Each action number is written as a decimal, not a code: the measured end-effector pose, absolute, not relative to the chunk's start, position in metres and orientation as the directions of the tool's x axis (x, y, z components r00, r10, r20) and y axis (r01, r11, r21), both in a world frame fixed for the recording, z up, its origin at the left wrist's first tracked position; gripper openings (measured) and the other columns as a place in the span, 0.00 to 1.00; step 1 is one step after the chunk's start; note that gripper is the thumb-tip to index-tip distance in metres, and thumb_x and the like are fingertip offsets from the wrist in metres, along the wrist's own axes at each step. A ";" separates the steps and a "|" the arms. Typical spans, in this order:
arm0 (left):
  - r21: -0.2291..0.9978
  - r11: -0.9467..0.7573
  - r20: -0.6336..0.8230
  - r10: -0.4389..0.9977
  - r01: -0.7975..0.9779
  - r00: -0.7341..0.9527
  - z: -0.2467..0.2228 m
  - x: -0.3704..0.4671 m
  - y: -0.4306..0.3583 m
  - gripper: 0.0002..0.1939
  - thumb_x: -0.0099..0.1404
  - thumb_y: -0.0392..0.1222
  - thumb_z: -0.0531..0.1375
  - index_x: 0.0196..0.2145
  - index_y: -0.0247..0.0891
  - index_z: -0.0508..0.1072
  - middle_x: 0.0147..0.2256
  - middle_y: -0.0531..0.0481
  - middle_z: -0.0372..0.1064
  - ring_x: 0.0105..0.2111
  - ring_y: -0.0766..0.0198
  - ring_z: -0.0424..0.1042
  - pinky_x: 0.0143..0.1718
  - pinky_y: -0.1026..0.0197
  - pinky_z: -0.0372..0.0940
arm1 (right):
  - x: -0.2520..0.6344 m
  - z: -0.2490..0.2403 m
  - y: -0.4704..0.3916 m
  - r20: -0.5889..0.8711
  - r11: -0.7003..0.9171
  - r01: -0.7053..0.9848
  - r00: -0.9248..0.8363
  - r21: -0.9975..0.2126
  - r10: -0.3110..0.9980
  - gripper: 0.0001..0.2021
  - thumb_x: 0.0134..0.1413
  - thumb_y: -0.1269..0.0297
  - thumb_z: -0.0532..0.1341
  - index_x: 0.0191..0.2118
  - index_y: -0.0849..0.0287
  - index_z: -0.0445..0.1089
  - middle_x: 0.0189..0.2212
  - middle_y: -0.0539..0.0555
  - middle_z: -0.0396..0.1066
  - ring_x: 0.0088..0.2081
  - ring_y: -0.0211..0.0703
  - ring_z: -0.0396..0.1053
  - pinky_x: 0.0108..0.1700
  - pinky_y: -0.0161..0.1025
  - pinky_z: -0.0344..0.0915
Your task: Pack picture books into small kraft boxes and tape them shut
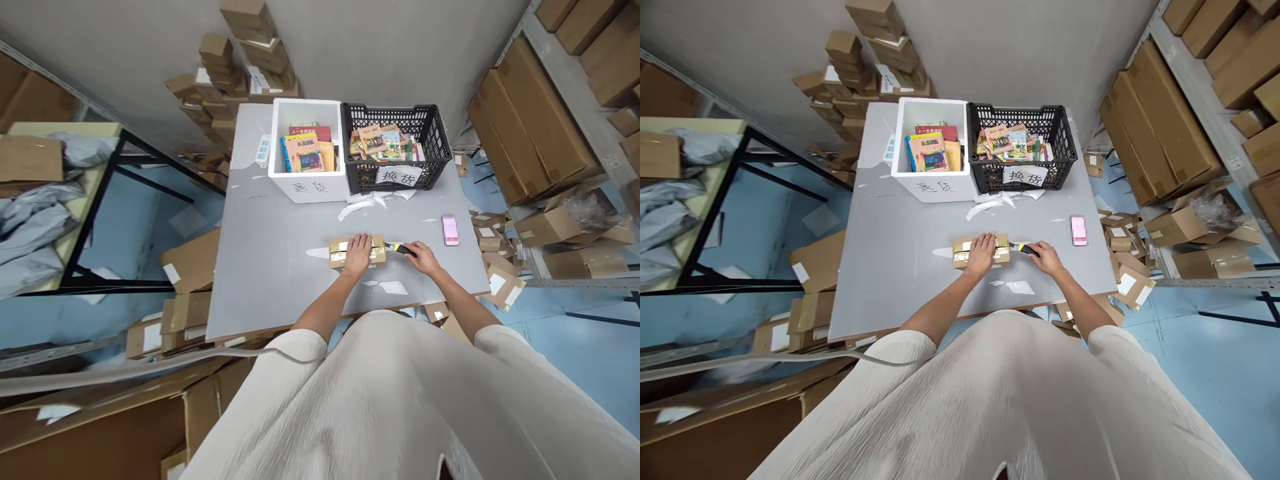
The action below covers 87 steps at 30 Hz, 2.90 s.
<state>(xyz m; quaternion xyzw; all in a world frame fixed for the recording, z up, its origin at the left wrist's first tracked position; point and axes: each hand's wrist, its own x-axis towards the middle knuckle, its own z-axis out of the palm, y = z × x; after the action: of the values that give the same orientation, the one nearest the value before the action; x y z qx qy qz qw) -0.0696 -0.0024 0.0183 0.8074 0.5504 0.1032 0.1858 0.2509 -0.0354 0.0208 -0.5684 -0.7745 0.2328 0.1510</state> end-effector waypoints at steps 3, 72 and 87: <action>0.412 -0.321 -0.037 0.929 0.853 0.368 0.019 -0.069 -0.003 0.37 0.74 0.32 0.50 0.78 0.30 0.65 0.77 0.31 0.63 0.81 0.44 0.57 0.82 0.38 0.47 | 0.247 0.022 -0.032 -0.030 0.263 0.815 -0.324 -0.516 0.945 0.25 0.80 0.50 0.56 0.72 0.49 0.75 0.57 0.64 0.78 0.57 0.63 0.74 0.60 0.57 0.73; 0.736 0.284 -0.282 0.954 0.614 -0.103 0.012 -0.142 -0.038 0.33 0.75 0.43 0.62 0.75 0.42 0.62 0.61 0.36 0.73 0.61 0.45 0.78 0.63 0.44 0.73 | 0.168 0.015 -0.031 -0.192 -0.206 0.479 0.078 -0.853 0.978 0.34 0.66 0.27 0.58 0.57 0.52 0.72 0.54 0.63 0.82 0.54 0.59 0.80 0.59 0.58 0.77; 0.805 0.175 -0.176 0.983 0.567 -0.054 0.010 -0.145 -0.026 0.31 0.73 0.38 0.60 0.71 0.42 0.64 0.66 0.36 0.69 0.63 0.47 0.74 0.65 0.44 0.72 | 0.161 0.034 -0.014 -0.234 -0.252 0.436 0.096 -0.864 0.968 0.28 0.70 0.36 0.58 0.60 0.52 0.69 0.61 0.63 0.78 0.57 0.55 0.80 0.62 0.56 0.77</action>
<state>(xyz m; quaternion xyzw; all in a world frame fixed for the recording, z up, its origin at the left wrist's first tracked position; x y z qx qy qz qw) -0.1449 -0.0258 0.0105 0.5781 0.6701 0.2796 0.3723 0.1615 -0.0143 0.0335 -0.6696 -0.5239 0.4215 0.3154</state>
